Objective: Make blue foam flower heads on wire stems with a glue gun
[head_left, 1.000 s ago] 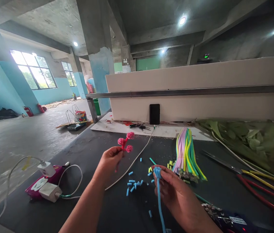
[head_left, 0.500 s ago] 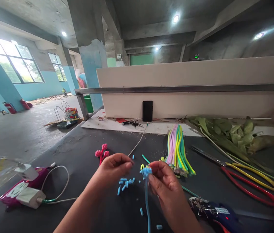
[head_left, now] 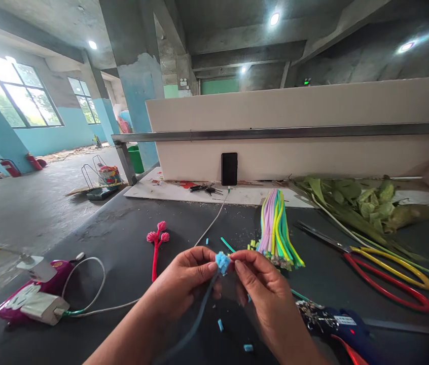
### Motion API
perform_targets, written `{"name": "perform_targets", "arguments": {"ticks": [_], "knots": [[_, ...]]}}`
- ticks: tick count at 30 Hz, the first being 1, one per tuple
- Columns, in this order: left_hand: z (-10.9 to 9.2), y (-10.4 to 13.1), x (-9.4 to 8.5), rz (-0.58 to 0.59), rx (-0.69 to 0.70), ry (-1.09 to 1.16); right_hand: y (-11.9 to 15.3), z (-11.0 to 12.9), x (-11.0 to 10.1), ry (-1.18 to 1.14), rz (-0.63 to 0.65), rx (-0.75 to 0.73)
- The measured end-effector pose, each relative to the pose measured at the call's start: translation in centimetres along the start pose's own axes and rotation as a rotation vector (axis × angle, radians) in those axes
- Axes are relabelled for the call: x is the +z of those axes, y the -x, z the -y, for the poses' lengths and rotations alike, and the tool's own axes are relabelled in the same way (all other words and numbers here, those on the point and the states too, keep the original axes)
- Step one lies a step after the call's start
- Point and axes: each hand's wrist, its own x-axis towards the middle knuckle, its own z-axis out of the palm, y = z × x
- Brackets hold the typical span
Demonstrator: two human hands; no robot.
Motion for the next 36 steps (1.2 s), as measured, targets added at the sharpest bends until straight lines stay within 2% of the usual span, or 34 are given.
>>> {"name": "perform_targets", "arguments": {"ticks": [3, 7, 11, 13, 18, 20, 24, 27, 30, 33, 36], "knots": [[-0.1, 0.0, 0.1, 0.022, -0.009, 0.018, -0.1, 0.2, -0.3, 0.034, -0.043, -0.029], [-0.3, 0.0, 0.2, 0.000, 0.001, 0.039, 0.0, 0.2, -0.5, 0.102, 0.009, -0.083], [-0.4, 0.1, 0.2, 0.000, -0.012, 0.030, 0.0, -0.4, -0.6, 0.153, -0.014, -0.088], [-0.3, 0.2, 0.2, 0.002, -0.022, 0.028, -0.1, -0.7, -0.7, 0.229, -0.043, -0.162], [-0.1, 0.2, 0.0, 0.022, -0.015, 0.014, -0.2, -0.6, -0.7, 0.498, -0.049, -0.489], [0.0, 0.2, 0.0, 0.018, -0.023, -0.010, -0.2, -0.4, -0.6, 0.581, -0.037, -0.529], [0.0, 0.2, 0.0, -0.018, -0.033, -0.052, -0.3, -0.2, -0.4, 0.643, -0.002, -0.432], [-0.1, 0.2, -0.1, -0.029, -0.023, -0.057, -0.4, -0.3, -0.2, 0.494, 0.016, -0.259], [0.0, -0.1, -0.2, -0.042, 0.015, -0.041, -0.4, -0.6, -0.1, 0.301, -0.046, -0.126], [0.0, -0.3, -0.1, -0.087, 0.055, -0.026, -0.2, -0.8, 0.1, 0.296, -0.100, -0.166], [-0.1, -0.3, 0.1, -0.138, 0.076, -0.034, 0.0, -0.9, 0.3, 0.375, -0.070, -0.212]]}}
